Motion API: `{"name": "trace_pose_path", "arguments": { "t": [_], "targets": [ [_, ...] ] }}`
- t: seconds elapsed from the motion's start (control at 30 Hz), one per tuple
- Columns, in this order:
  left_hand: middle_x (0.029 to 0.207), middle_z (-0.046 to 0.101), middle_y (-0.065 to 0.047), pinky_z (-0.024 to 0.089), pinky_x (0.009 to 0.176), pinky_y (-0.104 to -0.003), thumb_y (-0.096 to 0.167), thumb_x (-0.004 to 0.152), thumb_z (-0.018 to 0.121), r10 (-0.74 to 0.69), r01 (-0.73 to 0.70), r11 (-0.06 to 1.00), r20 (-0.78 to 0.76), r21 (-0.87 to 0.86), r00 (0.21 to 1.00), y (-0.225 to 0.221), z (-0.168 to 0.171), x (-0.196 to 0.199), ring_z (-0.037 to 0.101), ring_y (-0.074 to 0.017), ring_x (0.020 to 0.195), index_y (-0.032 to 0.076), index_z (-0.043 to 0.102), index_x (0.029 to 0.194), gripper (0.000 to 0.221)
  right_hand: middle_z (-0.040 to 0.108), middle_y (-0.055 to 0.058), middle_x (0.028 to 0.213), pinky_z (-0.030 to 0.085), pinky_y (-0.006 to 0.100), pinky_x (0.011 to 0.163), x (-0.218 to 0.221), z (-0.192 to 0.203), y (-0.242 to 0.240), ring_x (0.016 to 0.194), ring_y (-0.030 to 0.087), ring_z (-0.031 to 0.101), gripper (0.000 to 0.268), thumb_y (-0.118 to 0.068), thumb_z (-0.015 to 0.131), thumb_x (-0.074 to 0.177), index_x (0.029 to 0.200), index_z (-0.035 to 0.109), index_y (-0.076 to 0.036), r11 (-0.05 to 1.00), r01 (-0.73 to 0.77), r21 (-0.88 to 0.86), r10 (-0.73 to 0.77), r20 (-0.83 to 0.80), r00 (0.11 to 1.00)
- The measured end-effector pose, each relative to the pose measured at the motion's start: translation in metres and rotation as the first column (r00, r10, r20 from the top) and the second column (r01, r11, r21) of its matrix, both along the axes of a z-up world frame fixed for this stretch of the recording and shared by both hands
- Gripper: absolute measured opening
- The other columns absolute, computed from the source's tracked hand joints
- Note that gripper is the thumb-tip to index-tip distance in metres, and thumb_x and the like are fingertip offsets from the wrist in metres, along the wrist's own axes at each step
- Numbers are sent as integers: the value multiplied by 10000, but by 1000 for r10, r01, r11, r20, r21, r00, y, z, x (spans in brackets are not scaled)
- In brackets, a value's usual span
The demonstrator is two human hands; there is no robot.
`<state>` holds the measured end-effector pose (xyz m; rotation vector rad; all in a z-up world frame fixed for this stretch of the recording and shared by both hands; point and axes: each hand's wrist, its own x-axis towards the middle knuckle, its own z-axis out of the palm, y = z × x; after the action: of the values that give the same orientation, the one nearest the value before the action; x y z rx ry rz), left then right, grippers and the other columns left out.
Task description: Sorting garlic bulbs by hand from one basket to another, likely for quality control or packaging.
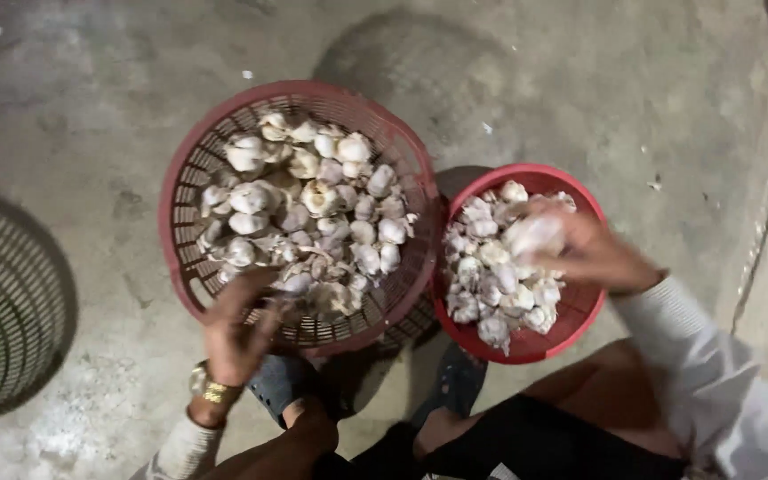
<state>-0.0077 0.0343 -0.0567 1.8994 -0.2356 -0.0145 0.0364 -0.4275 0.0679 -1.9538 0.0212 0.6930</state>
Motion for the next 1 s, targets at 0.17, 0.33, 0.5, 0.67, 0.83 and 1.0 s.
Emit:
{"name": "trace_pose_path", "arguments": {
  "t": [0.17, 0.33, 0.5, 0.67, 0.83, 1.0],
  "targets": [
    [1042, 747, -84, 590, 829, -385, 22, 863, 786, 133, -162, 968, 158, 191, 978, 26, -51, -13, 733, -306, 951, 128, 777, 1071, 234, 606, 294, 1208, 588, 459, 800, 24, -1, -47, 1164, 407, 621, 632, -134, 851, 795, 1370, 628, 4, 930, 95, -356, -56, 118, 991],
    [989, 760, -99, 597, 739, -378, 35, 863, 769, 56, -128, 953, 253, 274, 966, 3, -15, -4, 747, -306, 852, 138, 792, 1029, 197, 541, 215, 1356, 497, 600, 1041, 14, -90, -59, 1327, 525, 472, 775, -508, 815, 771, 1419, 595, -145, 694, -172, -699, 396, 172, 902],
    [980, 752, -95, 595, 724, -411, 126, 875, 735, 46, -113, 950, 224, 292, 973, 10, -12, -2, 747, -302, 824, 156, 782, 1078, 210, 596, 16, 1451, 402, 654, 1169, 24, -141, -67, 1495, 551, 303, 797, -723, 712, 757, 1429, 552, -325, 312, -415, -855, 671, -111, 733],
    [955, 757, -87, 599, 689, -409, 129, 859, 716, 44, -119, 959, 279, 257, 959, 6, -13, -1, 739, -323, 765, 161, 781, 1070, 222, 754, 56, 1252, 570, 571, 926, 61, -63, 12, 1219, 395, 673, 411, -347, 677, 874, 1275, 707, -261, 414, -275, -868, 509, -29, 860],
    [939, 745, -55, 605, 683, -368, 237, 869, 724, -8, -112, 948, 377, 297, 926, 9, -24, -4, 740, -262, 749, 161, 756, 1100, 245, 776, 143, 1066, 564, 451, 937, 85, -72, 127, 1088, 362, 712, 209, -222, 677, 972, 1104, 770, -89, 878, -178, -445, 385, 435, 814],
    [928, 737, -47, 607, 697, -342, 266, 895, 698, -21, -114, 954, 440, 279, 898, 10, -24, -3, 735, -231, 751, 147, 755, 1097, 242, 688, 117, 1269, 586, 424, 922, 132, -153, 222, 1191, 317, 672, 330, -137, 551, 1038, 1345, 672, -120, 848, -337, -409, 454, 230, 861]
  ]
}}
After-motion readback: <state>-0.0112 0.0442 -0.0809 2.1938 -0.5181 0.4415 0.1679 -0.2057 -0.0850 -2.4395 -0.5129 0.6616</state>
